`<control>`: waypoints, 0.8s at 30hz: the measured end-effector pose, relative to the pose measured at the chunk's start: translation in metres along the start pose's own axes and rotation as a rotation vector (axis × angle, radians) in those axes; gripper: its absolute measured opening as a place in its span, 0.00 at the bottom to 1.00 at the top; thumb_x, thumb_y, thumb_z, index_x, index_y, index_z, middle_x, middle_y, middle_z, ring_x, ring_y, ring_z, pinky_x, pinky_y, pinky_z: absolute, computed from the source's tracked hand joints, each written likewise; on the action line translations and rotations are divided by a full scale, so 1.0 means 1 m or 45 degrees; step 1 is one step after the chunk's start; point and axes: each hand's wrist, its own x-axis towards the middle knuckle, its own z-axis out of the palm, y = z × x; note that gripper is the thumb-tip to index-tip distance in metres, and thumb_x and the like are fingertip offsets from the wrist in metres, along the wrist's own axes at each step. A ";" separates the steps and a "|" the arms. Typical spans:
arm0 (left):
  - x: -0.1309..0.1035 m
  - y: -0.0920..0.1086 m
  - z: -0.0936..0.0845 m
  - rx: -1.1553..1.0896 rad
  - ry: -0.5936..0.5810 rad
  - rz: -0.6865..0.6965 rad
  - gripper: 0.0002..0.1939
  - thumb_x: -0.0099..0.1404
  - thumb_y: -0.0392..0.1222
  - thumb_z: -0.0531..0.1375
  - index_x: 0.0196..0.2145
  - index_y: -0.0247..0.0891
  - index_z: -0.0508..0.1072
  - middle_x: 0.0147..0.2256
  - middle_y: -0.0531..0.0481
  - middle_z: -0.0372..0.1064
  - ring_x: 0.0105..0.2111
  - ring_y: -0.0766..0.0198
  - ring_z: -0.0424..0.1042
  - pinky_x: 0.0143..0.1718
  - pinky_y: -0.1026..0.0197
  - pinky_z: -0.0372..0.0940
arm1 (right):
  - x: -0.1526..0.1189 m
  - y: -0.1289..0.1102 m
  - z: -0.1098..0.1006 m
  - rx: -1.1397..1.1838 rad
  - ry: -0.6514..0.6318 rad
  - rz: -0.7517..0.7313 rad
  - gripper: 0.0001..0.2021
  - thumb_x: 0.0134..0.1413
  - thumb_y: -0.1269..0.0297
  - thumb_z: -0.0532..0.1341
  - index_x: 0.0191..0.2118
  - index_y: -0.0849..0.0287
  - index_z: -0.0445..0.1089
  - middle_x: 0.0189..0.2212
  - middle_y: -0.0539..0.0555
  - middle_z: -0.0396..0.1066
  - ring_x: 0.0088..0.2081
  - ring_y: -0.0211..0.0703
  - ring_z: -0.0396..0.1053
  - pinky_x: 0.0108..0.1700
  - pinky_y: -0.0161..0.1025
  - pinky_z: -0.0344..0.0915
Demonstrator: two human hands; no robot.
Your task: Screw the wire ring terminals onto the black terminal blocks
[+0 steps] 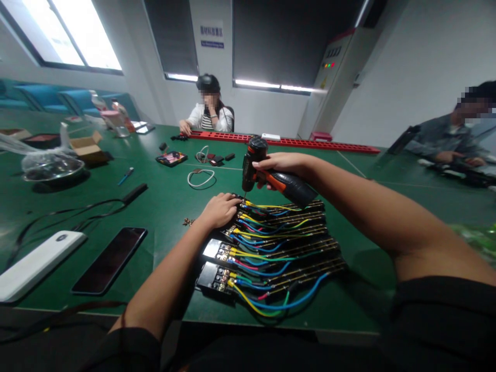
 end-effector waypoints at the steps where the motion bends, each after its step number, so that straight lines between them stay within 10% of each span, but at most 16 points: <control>1: 0.000 0.000 0.000 0.007 0.003 0.000 0.25 0.74 0.43 0.45 0.62 0.45 0.69 0.59 0.43 0.66 0.56 0.53 0.66 0.59 0.49 0.60 | 0.000 0.000 -0.001 -0.012 -0.001 0.001 0.12 0.64 0.58 0.59 0.40 0.64 0.71 0.30 0.59 0.77 0.26 0.41 0.73 0.31 0.39 0.77; 24: 0.000 0.002 -0.002 0.036 -0.036 -0.017 0.25 0.74 0.47 0.46 0.64 0.49 0.66 0.59 0.44 0.64 0.53 0.50 0.64 0.57 0.47 0.60 | 0.000 -0.014 0.005 -0.233 -0.116 -0.019 0.10 0.58 0.63 0.64 0.43 0.62 0.71 0.27 0.55 0.72 0.28 0.43 0.74 0.29 0.37 0.73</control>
